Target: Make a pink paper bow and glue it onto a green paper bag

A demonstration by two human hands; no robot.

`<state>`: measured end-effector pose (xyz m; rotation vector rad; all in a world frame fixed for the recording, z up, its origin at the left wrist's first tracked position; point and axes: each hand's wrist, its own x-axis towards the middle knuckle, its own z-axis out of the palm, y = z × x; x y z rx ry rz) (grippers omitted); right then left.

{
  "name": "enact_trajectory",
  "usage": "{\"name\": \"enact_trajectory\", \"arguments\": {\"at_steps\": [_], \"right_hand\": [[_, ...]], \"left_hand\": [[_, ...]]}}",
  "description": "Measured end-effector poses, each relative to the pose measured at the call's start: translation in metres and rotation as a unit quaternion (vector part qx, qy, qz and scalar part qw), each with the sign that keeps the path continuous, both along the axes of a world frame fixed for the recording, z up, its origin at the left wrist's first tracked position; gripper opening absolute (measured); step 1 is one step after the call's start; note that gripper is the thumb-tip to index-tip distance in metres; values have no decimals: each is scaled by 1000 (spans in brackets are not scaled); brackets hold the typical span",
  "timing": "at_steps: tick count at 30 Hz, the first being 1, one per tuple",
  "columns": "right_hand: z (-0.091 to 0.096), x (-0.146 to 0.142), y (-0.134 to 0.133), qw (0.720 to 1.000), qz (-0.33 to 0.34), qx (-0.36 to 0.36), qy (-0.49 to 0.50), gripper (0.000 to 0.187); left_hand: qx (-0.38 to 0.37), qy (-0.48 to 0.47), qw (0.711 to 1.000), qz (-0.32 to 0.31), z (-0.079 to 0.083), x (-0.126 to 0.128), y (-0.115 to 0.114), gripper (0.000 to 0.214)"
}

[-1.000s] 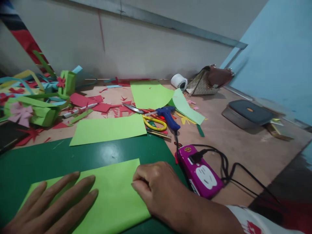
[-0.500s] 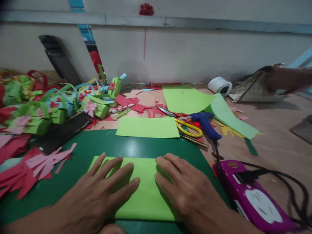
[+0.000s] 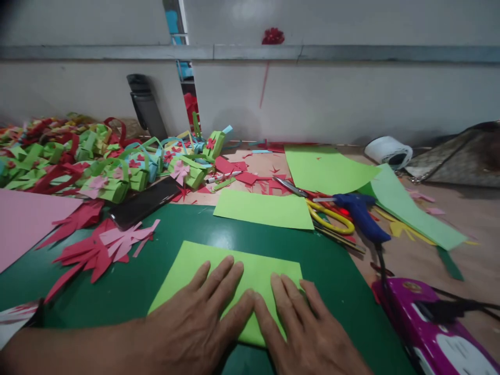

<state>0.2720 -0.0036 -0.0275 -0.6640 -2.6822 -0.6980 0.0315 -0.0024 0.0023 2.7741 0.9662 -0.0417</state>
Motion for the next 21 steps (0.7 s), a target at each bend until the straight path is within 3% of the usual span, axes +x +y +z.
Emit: {"name": "enact_trajectory", "arguments": {"at_steps": [2, 4, 8, 15, 21], "right_hand": [[8, -4, -5, 1000, -14, -2, -15, 84], [19, -9, -11, 996, -43, -37, -66, 82], [33, -16, -21, 991, -74, -84, -75, 96], [34, -11, -31, 949, -148, -271, -60, 102], [44, -21, -11, 911, -163, -377, -41, 94]], "left_hand": [[-22, -4, 1000, -6, 5, 0, -2, 75], [-61, 7, 998, -21, 18, 0, -3, 84], [-116, 40, 992, -11, 35, 0, -3, 99], [-50, 16, 998, -30, 24, -8, -12, 100], [-46, 26, 999, 3, 23, -12, -4, 97]]}}
